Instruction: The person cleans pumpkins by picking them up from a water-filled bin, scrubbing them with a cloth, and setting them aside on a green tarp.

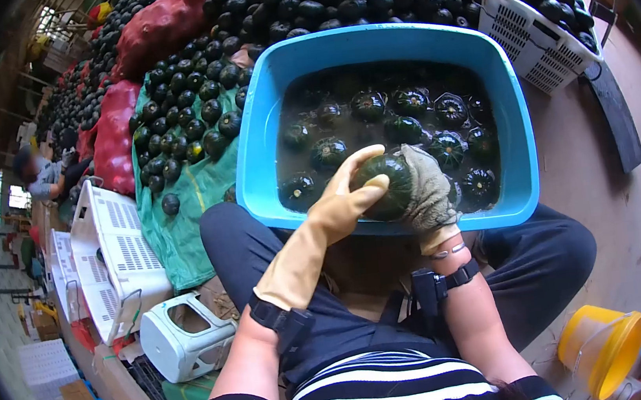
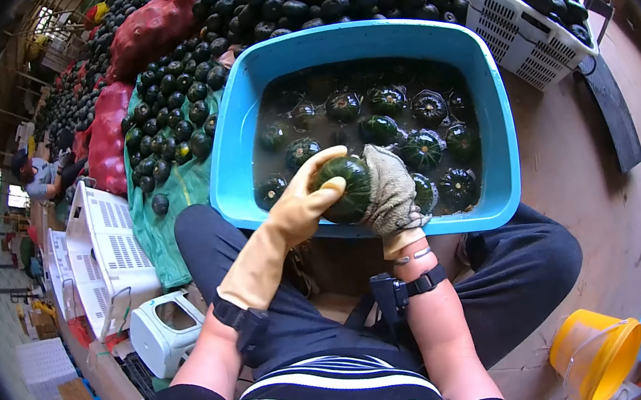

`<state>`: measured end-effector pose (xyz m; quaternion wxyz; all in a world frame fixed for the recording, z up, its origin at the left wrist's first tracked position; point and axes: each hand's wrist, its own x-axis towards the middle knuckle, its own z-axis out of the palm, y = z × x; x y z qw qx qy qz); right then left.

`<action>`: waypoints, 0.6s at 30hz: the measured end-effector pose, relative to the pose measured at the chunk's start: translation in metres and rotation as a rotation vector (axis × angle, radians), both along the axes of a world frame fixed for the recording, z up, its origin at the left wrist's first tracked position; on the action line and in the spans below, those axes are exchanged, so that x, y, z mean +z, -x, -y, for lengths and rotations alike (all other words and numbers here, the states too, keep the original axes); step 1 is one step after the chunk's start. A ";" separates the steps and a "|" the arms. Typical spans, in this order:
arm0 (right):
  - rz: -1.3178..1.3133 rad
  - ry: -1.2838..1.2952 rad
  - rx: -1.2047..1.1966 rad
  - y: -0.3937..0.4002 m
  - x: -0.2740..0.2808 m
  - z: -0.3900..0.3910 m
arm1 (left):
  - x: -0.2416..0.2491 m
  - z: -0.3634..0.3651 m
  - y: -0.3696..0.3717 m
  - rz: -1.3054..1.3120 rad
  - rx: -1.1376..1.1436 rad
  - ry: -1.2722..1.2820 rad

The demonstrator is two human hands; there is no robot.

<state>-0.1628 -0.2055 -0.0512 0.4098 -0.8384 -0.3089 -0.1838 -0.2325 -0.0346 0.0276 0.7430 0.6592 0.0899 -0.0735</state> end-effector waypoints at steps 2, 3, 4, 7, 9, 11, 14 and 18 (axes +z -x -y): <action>-0.001 -0.003 -0.011 0.003 0.005 0.007 | 0.006 0.003 0.001 -0.032 0.009 0.480; 0.010 0.000 -0.002 0.005 0.010 0.009 | 0.000 0.003 0.000 -0.019 0.015 0.483; -0.079 0.061 -0.044 0.007 0.016 0.011 | -0.009 0.004 -0.002 -0.018 0.033 0.621; -0.605 -0.004 -0.103 -0.018 0.007 0.003 | -0.030 -0.009 0.004 -0.224 0.295 0.803; -0.209 -0.068 -0.150 -0.002 0.019 0.005 | -0.042 -0.033 0.012 -0.202 0.220 1.050; -0.576 -0.272 0.002 0.002 -0.001 0.004 | -0.044 -0.043 0.010 -0.269 0.384 0.991; -0.732 -0.485 0.083 0.002 -0.023 0.006 | -0.053 -0.057 0.010 -0.155 0.205 1.428; -0.737 -0.472 -0.043 -0.006 -0.012 0.017 | -0.049 -0.071 0.005 -0.187 0.273 1.418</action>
